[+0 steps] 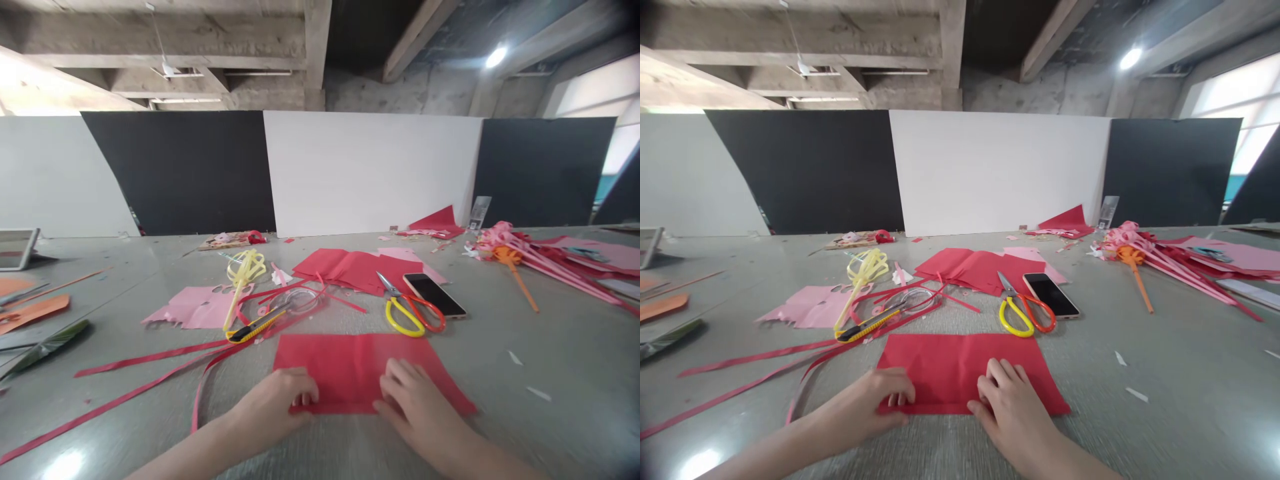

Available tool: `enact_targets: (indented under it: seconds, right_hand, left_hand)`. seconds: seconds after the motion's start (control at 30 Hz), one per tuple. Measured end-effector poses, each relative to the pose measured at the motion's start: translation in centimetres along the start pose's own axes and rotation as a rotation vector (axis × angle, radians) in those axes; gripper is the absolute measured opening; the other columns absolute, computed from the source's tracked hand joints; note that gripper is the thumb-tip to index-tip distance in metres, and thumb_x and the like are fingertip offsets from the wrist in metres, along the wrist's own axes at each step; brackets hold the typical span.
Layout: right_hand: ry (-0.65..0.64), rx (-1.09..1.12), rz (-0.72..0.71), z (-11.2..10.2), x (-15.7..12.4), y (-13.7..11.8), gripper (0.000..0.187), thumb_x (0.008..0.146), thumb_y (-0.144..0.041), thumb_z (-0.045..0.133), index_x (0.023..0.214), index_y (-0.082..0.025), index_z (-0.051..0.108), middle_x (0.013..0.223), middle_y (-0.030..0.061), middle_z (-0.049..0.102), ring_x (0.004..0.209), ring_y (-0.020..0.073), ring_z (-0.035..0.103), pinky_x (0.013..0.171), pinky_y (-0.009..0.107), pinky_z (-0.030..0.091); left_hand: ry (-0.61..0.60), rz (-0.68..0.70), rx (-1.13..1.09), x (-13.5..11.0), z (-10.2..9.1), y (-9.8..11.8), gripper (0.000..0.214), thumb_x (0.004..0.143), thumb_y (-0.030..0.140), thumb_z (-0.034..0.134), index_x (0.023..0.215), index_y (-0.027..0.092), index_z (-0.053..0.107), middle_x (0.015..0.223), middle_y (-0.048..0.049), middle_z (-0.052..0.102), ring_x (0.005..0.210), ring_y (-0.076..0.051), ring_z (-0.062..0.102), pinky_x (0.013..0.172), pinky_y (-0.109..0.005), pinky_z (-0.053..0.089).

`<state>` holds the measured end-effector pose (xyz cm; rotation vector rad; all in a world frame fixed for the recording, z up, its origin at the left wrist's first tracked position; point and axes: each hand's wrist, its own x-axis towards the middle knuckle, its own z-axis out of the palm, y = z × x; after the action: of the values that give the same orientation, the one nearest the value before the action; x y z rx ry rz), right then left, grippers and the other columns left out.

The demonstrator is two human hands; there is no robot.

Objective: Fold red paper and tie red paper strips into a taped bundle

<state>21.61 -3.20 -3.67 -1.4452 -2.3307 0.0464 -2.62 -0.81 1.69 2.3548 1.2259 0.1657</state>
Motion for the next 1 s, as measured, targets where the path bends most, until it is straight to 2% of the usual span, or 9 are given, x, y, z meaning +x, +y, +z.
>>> enact_targets:
  seconds: [0.17, 0.33, 0.63, 0.7, 0.77, 0.83, 0.93, 1.0]
  right_hand:
    - [-0.038, 0.061, -0.031, -1.2, 0.1, 0.2, 0.013, 0.08, -0.017, 0.053, 0.068, -0.018, 0.048, 0.078, 0.001, 0.049, 0.073, 0.0171, 0.047, 0.065, 0.031, 0.036]
    - [-0.132, 0.118, -0.016, -2.6, 0.4, 0.8, 0.017, 0.078, -0.015, 0.057, 0.065, -0.017, 0.046, 0.075, -0.0014, 0.049, 0.068, 0.0129, 0.047, 0.063, 0.026, 0.035]
    - [-0.136, 0.13, -0.021, -2.4, 0.6, 1.3, 0.018, 0.078, -0.015, 0.059, 0.064, -0.016, 0.047, 0.074, -0.0023, 0.049, 0.067, 0.0115, 0.047, 0.062, 0.024, 0.033]
    - [-0.134, 0.13, -0.028, -2.4, 0.7, 1.3, 0.018, 0.078, -0.016, 0.059, 0.064, -0.016, 0.048, 0.074, -0.0023, 0.049, 0.067, 0.0115, 0.047, 0.062, 0.024, 0.033]
    - [-0.13, 0.134, -0.036, -2.4, 0.7, 1.4, 0.017, 0.077, -0.016, 0.059, 0.064, -0.016, 0.049, 0.074, -0.0021, 0.049, 0.068, 0.0116, 0.047, 0.062, 0.024, 0.033]
    - [-0.125, 0.13, -0.044, -2.4, 0.7, 1.4, 0.016, 0.077, -0.017, 0.059, 0.065, -0.016, 0.049, 0.074, -0.002, 0.049, 0.068, 0.0117, 0.047, 0.062, 0.024, 0.033]
    - [-0.117, 0.111, -0.042, -2.5, 0.6, 1.3, 0.017, 0.077, -0.016, 0.059, 0.064, -0.017, 0.048, 0.074, -0.0022, 0.049, 0.068, 0.0118, 0.047, 0.063, 0.024, 0.035]
    - [-0.111, 0.095, -0.038, -2.7, 0.6, 1.2, 0.017, 0.077, -0.015, 0.059, 0.064, -0.017, 0.047, 0.074, -0.0026, 0.049, 0.068, 0.0121, 0.047, 0.064, 0.025, 0.035]
  left_hand:
    - [-0.041, -0.019, -0.015, 1.1, -0.1, -0.2, 0.016, 0.064, 0.012, 0.049, 0.07, 0.017, 0.063, 0.064, 0.002, 0.06, 0.061, -0.012, 0.054, 0.056, -0.018, 0.038]
    - [-0.074, -0.002, -0.024, 1.2, -0.4, -0.5, 0.015, 0.065, 0.015, 0.05, 0.071, 0.017, 0.064, 0.065, 0.002, 0.061, 0.061, -0.011, 0.055, 0.055, -0.017, 0.039]
    - [-0.101, -0.031, 0.03, 1.2, -0.8, 0.1, 0.013, 0.065, 0.016, 0.052, 0.071, 0.017, 0.063, 0.067, 0.0004, 0.062, 0.062, -0.013, 0.058, 0.056, -0.019, 0.042]
    - [-0.034, -0.06, 0.098, 0.7, -0.2, 0.7, 0.016, 0.067, 0.014, 0.05, 0.076, 0.016, 0.062, 0.074, -0.0028, 0.063, 0.068, -0.017, 0.059, 0.063, -0.025, 0.045]
    - [0.127, -0.05, 0.272, 0.1, 1.0, 1.6, 0.023, 0.069, 0.012, 0.047, 0.088, 0.015, 0.06, 0.091, -0.0085, 0.062, 0.083, -0.022, 0.058, 0.076, -0.036, 0.044]
    - [0.233, 0.093, 0.47, -0.4, 2.7, 2.3, 0.031, 0.071, 0.011, 0.049, 0.101, 0.015, 0.057, 0.108, -0.0115, 0.058, 0.1, -0.027, 0.053, 0.086, -0.041, 0.04]
    - [0.193, 0.428, 0.623, -0.6, 5.1, 2.6, 0.041, 0.078, 0.01, 0.047, 0.119, 0.015, 0.046, 0.125, -0.0093, 0.049, 0.112, -0.023, 0.047, 0.09, -0.033, 0.041]
    - [0.178, 0.538, 0.666, -0.3, 6.1, 2.2, 0.041, 0.084, 0.01, 0.042, 0.124, 0.014, 0.041, 0.13, -0.0072, 0.043, 0.115, -0.021, 0.044, 0.09, -0.029, 0.041]
